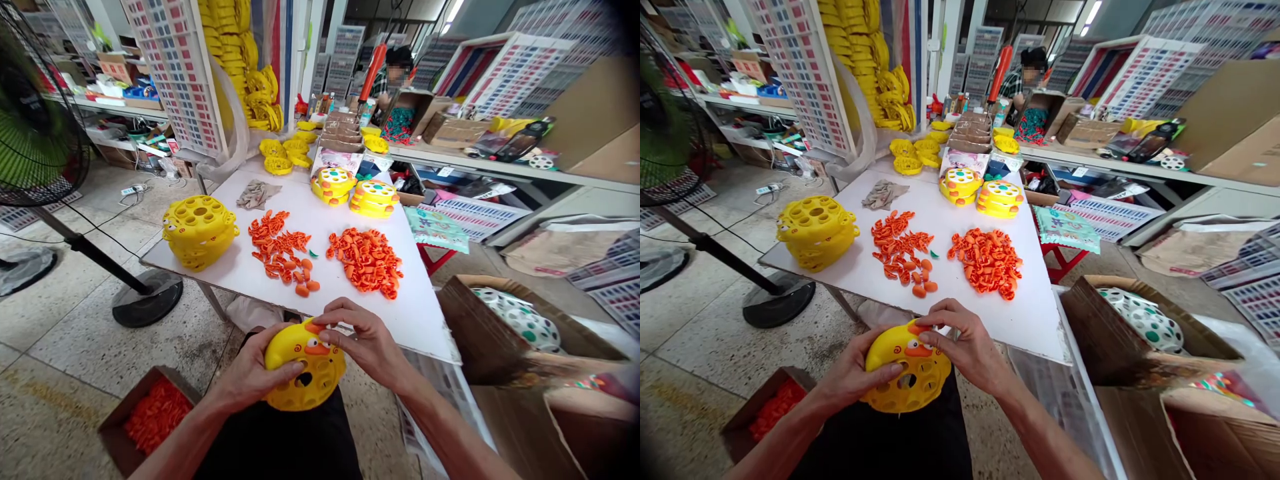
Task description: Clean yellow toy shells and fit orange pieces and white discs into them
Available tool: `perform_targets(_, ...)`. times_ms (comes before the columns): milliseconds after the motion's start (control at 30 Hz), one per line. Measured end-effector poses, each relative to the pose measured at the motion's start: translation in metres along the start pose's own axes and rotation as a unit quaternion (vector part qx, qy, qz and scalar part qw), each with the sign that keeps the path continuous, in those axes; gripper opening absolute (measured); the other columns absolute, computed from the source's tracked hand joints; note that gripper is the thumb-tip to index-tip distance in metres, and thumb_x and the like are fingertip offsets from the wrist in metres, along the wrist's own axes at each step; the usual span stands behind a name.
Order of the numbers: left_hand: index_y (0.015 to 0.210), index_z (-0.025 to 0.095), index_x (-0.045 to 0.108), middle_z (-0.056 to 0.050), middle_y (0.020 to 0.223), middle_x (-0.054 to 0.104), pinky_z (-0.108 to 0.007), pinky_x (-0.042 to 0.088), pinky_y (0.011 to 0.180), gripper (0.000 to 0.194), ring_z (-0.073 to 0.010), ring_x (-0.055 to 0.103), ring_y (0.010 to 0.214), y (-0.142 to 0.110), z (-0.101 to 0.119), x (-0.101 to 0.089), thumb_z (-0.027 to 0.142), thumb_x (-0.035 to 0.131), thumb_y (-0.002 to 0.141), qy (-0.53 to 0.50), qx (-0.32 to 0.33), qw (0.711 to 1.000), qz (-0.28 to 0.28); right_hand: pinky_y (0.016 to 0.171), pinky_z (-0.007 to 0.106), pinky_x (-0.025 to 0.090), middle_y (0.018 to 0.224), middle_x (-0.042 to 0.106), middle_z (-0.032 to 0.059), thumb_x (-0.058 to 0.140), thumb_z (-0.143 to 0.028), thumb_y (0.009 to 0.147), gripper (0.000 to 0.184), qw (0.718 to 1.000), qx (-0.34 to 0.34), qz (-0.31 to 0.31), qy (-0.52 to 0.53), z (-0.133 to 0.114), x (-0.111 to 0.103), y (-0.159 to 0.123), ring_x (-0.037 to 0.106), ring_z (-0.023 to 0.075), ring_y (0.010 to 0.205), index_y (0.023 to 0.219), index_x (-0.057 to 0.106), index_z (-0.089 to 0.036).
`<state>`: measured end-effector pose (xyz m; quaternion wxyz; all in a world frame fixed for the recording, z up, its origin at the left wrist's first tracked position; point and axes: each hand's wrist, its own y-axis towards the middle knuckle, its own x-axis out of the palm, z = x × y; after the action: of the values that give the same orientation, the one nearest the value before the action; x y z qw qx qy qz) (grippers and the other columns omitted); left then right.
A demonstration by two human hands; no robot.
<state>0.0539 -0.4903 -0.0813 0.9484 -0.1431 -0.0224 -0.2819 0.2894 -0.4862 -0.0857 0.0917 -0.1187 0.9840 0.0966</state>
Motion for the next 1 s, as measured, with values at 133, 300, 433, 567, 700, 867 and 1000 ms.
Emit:
perform_targets(133, 0.125, 0.021, 0.064, -0.003, 0.103, 0.071, -0.025, 0.053, 0.074, 0.049, -0.0171, 0.063, 0.084, -0.005, 0.000, -0.001, 0.037, 0.079, 0.082, 0.041, 0.006, 0.999, -0.020, 0.077, 0.029, 0.050, 0.091, 0.064, 0.0018, 0.079, -0.038, 0.086, 0.013, 0.995, 0.057, 0.015, 0.078, -0.007, 0.002, -0.001, 0.062, 0.0179, 0.086, 0.095, 0.079, -0.028)
perform_targets(300, 0.126, 0.022, 0.065, -0.004, 0.102, 0.071, -0.026, 0.052, 0.074, 0.047, -0.0190, 0.064, 0.085, -0.011, 0.006, -0.004, 0.036, 0.076, 0.083, 0.111, 0.039, 0.992, -0.046, 0.077, 0.031, 0.053, 0.103, 0.071, 0.0035, 0.079, -0.043, 0.084, 0.030, 0.977, 0.154, -0.053, 0.137, -0.019, 0.000, -0.005, 0.065, 0.0219, 0.094, 0.108, 0.075, -0.026)
perform_targets(433, 0.127, 0.022, 0.064, -0.003, 0.099, 0.071, -0.024, 0.051, 0.070, 0.045, -0.0183, 0.064, 0.081, -0.011, 0.011, -0.004, 0.037, 0.074, 0.085, 0.168, 0.049, 0.984, -0.037, 0.076, 0.032, 0.053, 0.100, 0.077, 0.0048, 0.073, -0.047, 0.088, 0.028, 0.979, 0.161, -0.053, 0.111, -0.019, 0.004, -0.010, 0.067, 0.0235, 0.090, 0.105, 0.079, -0.025)
perform_targets(567, 0.124, 0.023, 0.064, -0.002, 0.097, 0.071, -0.023, 0.049, 0.067, 0.044, -0.0183, 0.063, 0.080, -0.010, 0.015, -0.005, 0.040, 0.073, 0.085, 0.194, 0.047, 0.979, -0.036, 0.074, 0.031, 0.053, 0.101, 0.076, 0.0045, 0.073, -0.046, 0.088, 0.028, 0.977, 0.159, -0.053, 0.132, -0.012, 0.007, -0.013, 0.067, 0.0232, 0.089, 0.106, 0.078, -0.025)
perform_targets(700, 0.127, 0.022, 0.064, -0.003, 0.095, 0.071, -0.024, 0.049, 0.067, 0.045, -0.0188, 0.063, 0.078, -0.012, 0.020, -0.003, 0.041, 0.071, 0.086, 0.238, 0.047, 0.969, -0.048, 0.069, 0.029, 0.050, 0.096, 0.074, 0.0039, 0.073, -0.045, 0.088, 0.027, 0.974, 0.146, -0.079, 0.156, -0.011, 0.008, -0.014, 0.065, 0.0199, 0.083, 0.105, 0.078, -0.024)
perform_targets(867, 0.122, 0.022, 0.065, -0.002, 0.088, 0.070, -0.025, 0.047, 0.064, 0.040, -0.0177, 0.061, 0.072, -0.013, 0.017, -0.001, 0.042, 0.070, 0.087, 0.300, 0.055, 0.952, -0.024, 0.066, 0.029, 0.049, 0.089, 0.074, 0.0048, 0.069, -0.047, 0.091, 0.026, 0.990, 0.114, -0.033, 0.078, -0.006, 0.015, -0.017, 0.064, 0.0194, 0.077, 0.098, 0.078, -0.024)
perform_targets(1000, 0.120, 0.020, 0.064, -0.003, 0.090, 0.068, -0.024, 0.049, 0.066, 0.043, -0.0180, 0.062, 0.076, -0.010, 0.010, -0.007, 0.042, 0.073, 0.085, 0.209, 0.021, 0.976, -0.057, 0.066, 0.028, 0.050, 0.090, 0.074, 0.0042, 0.071, -0.047, 0.089, 0.026, 0.979, 0.143, -0.051, 0.136, 0.000, 0.013, -0.018, 0.065, 0.0192, 0.077, 0.098, 0.078, -0.024)
